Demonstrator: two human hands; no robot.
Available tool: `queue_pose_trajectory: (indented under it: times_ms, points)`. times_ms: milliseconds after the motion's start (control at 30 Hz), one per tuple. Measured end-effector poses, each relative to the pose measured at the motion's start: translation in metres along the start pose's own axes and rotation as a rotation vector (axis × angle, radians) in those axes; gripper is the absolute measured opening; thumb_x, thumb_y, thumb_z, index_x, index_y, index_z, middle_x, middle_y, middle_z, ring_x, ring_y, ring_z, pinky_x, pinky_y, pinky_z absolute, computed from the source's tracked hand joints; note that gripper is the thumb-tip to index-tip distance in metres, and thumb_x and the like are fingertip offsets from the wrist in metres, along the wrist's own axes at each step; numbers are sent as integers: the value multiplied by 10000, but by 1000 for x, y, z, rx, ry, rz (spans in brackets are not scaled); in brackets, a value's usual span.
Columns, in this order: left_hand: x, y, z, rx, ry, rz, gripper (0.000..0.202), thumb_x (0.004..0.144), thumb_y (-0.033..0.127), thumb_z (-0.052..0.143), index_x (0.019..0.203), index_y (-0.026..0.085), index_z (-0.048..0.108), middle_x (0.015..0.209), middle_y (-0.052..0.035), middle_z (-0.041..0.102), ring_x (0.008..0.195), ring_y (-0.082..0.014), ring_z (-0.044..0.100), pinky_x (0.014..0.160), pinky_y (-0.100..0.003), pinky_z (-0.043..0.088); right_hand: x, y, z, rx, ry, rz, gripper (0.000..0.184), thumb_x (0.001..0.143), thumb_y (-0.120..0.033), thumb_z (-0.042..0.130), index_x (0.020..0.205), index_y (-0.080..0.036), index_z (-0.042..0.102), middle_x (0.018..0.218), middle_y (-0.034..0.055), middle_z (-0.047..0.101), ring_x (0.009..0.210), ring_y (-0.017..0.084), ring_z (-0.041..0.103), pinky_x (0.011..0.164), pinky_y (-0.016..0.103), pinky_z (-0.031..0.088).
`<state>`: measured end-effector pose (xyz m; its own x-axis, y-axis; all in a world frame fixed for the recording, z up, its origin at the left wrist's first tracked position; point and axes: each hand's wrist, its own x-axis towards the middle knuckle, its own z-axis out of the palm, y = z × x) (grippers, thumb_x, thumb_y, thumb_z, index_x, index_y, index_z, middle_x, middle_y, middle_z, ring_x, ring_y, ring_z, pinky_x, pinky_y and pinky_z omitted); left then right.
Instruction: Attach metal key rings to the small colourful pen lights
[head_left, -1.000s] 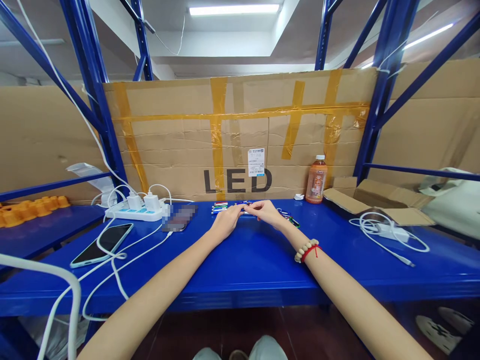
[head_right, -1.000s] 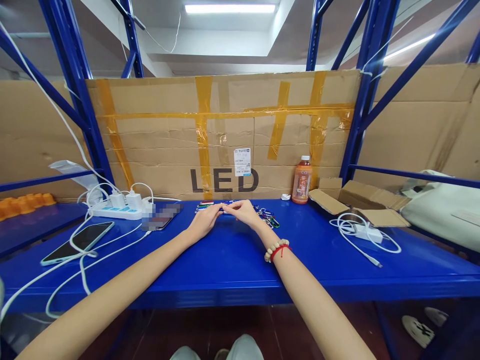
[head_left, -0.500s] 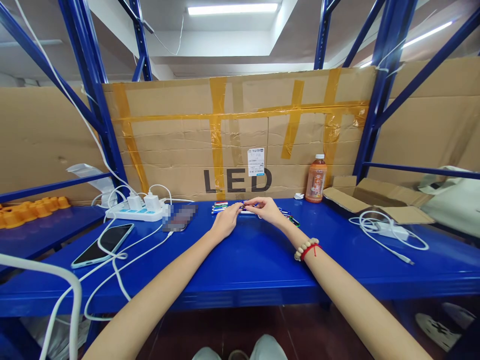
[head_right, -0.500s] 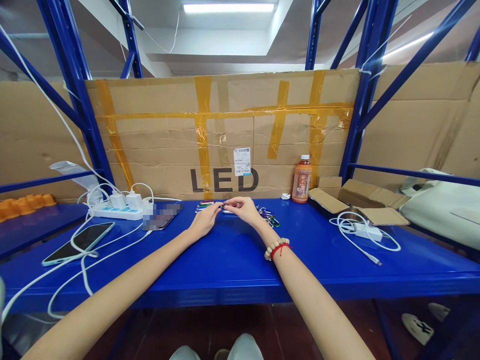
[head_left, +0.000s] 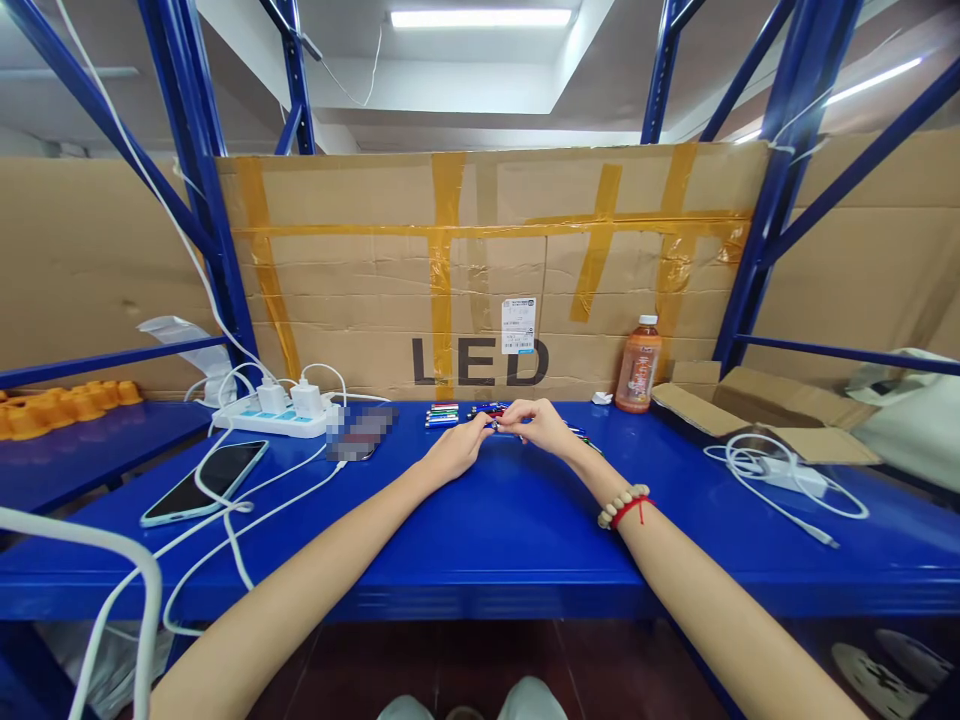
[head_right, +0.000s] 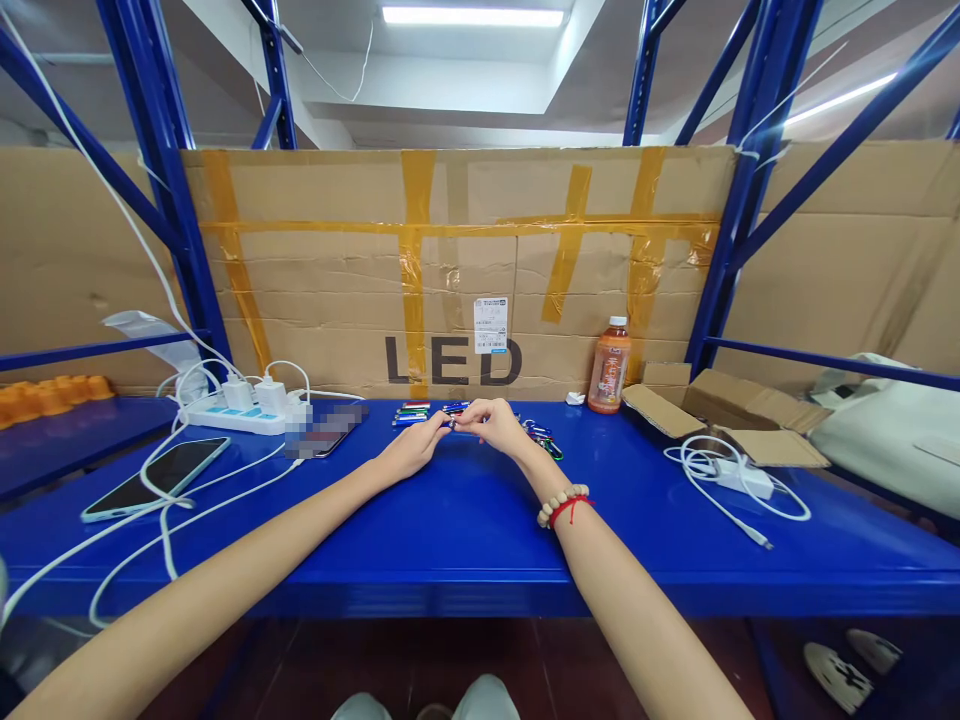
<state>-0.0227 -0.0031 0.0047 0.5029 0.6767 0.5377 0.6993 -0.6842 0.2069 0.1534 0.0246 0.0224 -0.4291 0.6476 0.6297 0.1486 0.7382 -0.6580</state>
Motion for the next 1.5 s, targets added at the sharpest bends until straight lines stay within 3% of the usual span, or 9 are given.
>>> queue_pose_trajectory:
  times_ms: [200, 500, 733, 967, 1233, 1400, 1500]
  points:
    - [-1, 2, -1, 20, 15, 10, 188, 904, 265, 249, 1008, 183, 383, 997, -63, 563, 906, -203, 558, 720, -272, 406, 0, -5, 0, 4, -11, 36, 360, 517, -430, 715, 630, -94, 648, 680, 68, 582, 492, 88, 469, 366, 201, 410]
    - [1, -5, 2, -17, 100, -33, 205, 903, 272, 240, 989, 180, 402, 940, -55, 562, 845, -180, 557, 706, -265, 406, 1, -14, 8, -10, -5, 142, 420, 569, -420, 672, 805, -74, 673, 798, 107, 636, 595, 135, 540, 359, 182, 417]
    - [0, -2, 0, -24, 80, 37, 224, 906, 279, 244, 996, 188, 427, 973, -45, 563, 866, -167, 552, 732, -256, 400, 0, -12, -1, -22, -39, 108, 377, 539, -408, 698, 735, -86, 681, 750, 86, 624, 574, 122, 521, 382, 190, 422]
    - [-1, 1, -1, 51, -14, 81, 254, 912, 292, 229, 993, 178, 441, 976, -49, 578, 869, -180, 562, 697, -257, 408, 0, -9, -9, -11, -93, 96, 308, 496, -377, 727, 593, -96, 645, 667, 57, 581, 520, 90, 477, 390, 190, 395]
    - [1, -3, 1, 32, 10, 91, 219, 904, 294, 275, 1014, 184, 429, 1008, -47, 554, 912, -172, 542, 746, -261, 417, 2, 0, -10, -62, -83, 113, 362, 486, -424, 720, 598, -91, 632, 648, 63, 583, 513, 97, 459, 402, 208, 374]
    - [4, -2, 3, 41, 88, 148, 188, 891, 254, 316, 980, 154, 447, 989, -67, 537, 926, -160, 505, 829, -273, 396, 2, 11, -12, -261, -86, 38, 264, 539, -359, 698, 571, -107, 628, 604, 44, 589, 548, 104, 484, 544, 231, 401]
    - [5, 0, 4, 111, 64, 202, 194, 890, 241, 303, 919, 140, 466, 934, -77, 526, 890, -165, 493, 819, -282, 400, 1, 14, -9, -300, -132, 3, 226, 575, -335, 673, 594, -111, 640, 606, 36, 599, 555, 101, 491, 563, 221, 393]
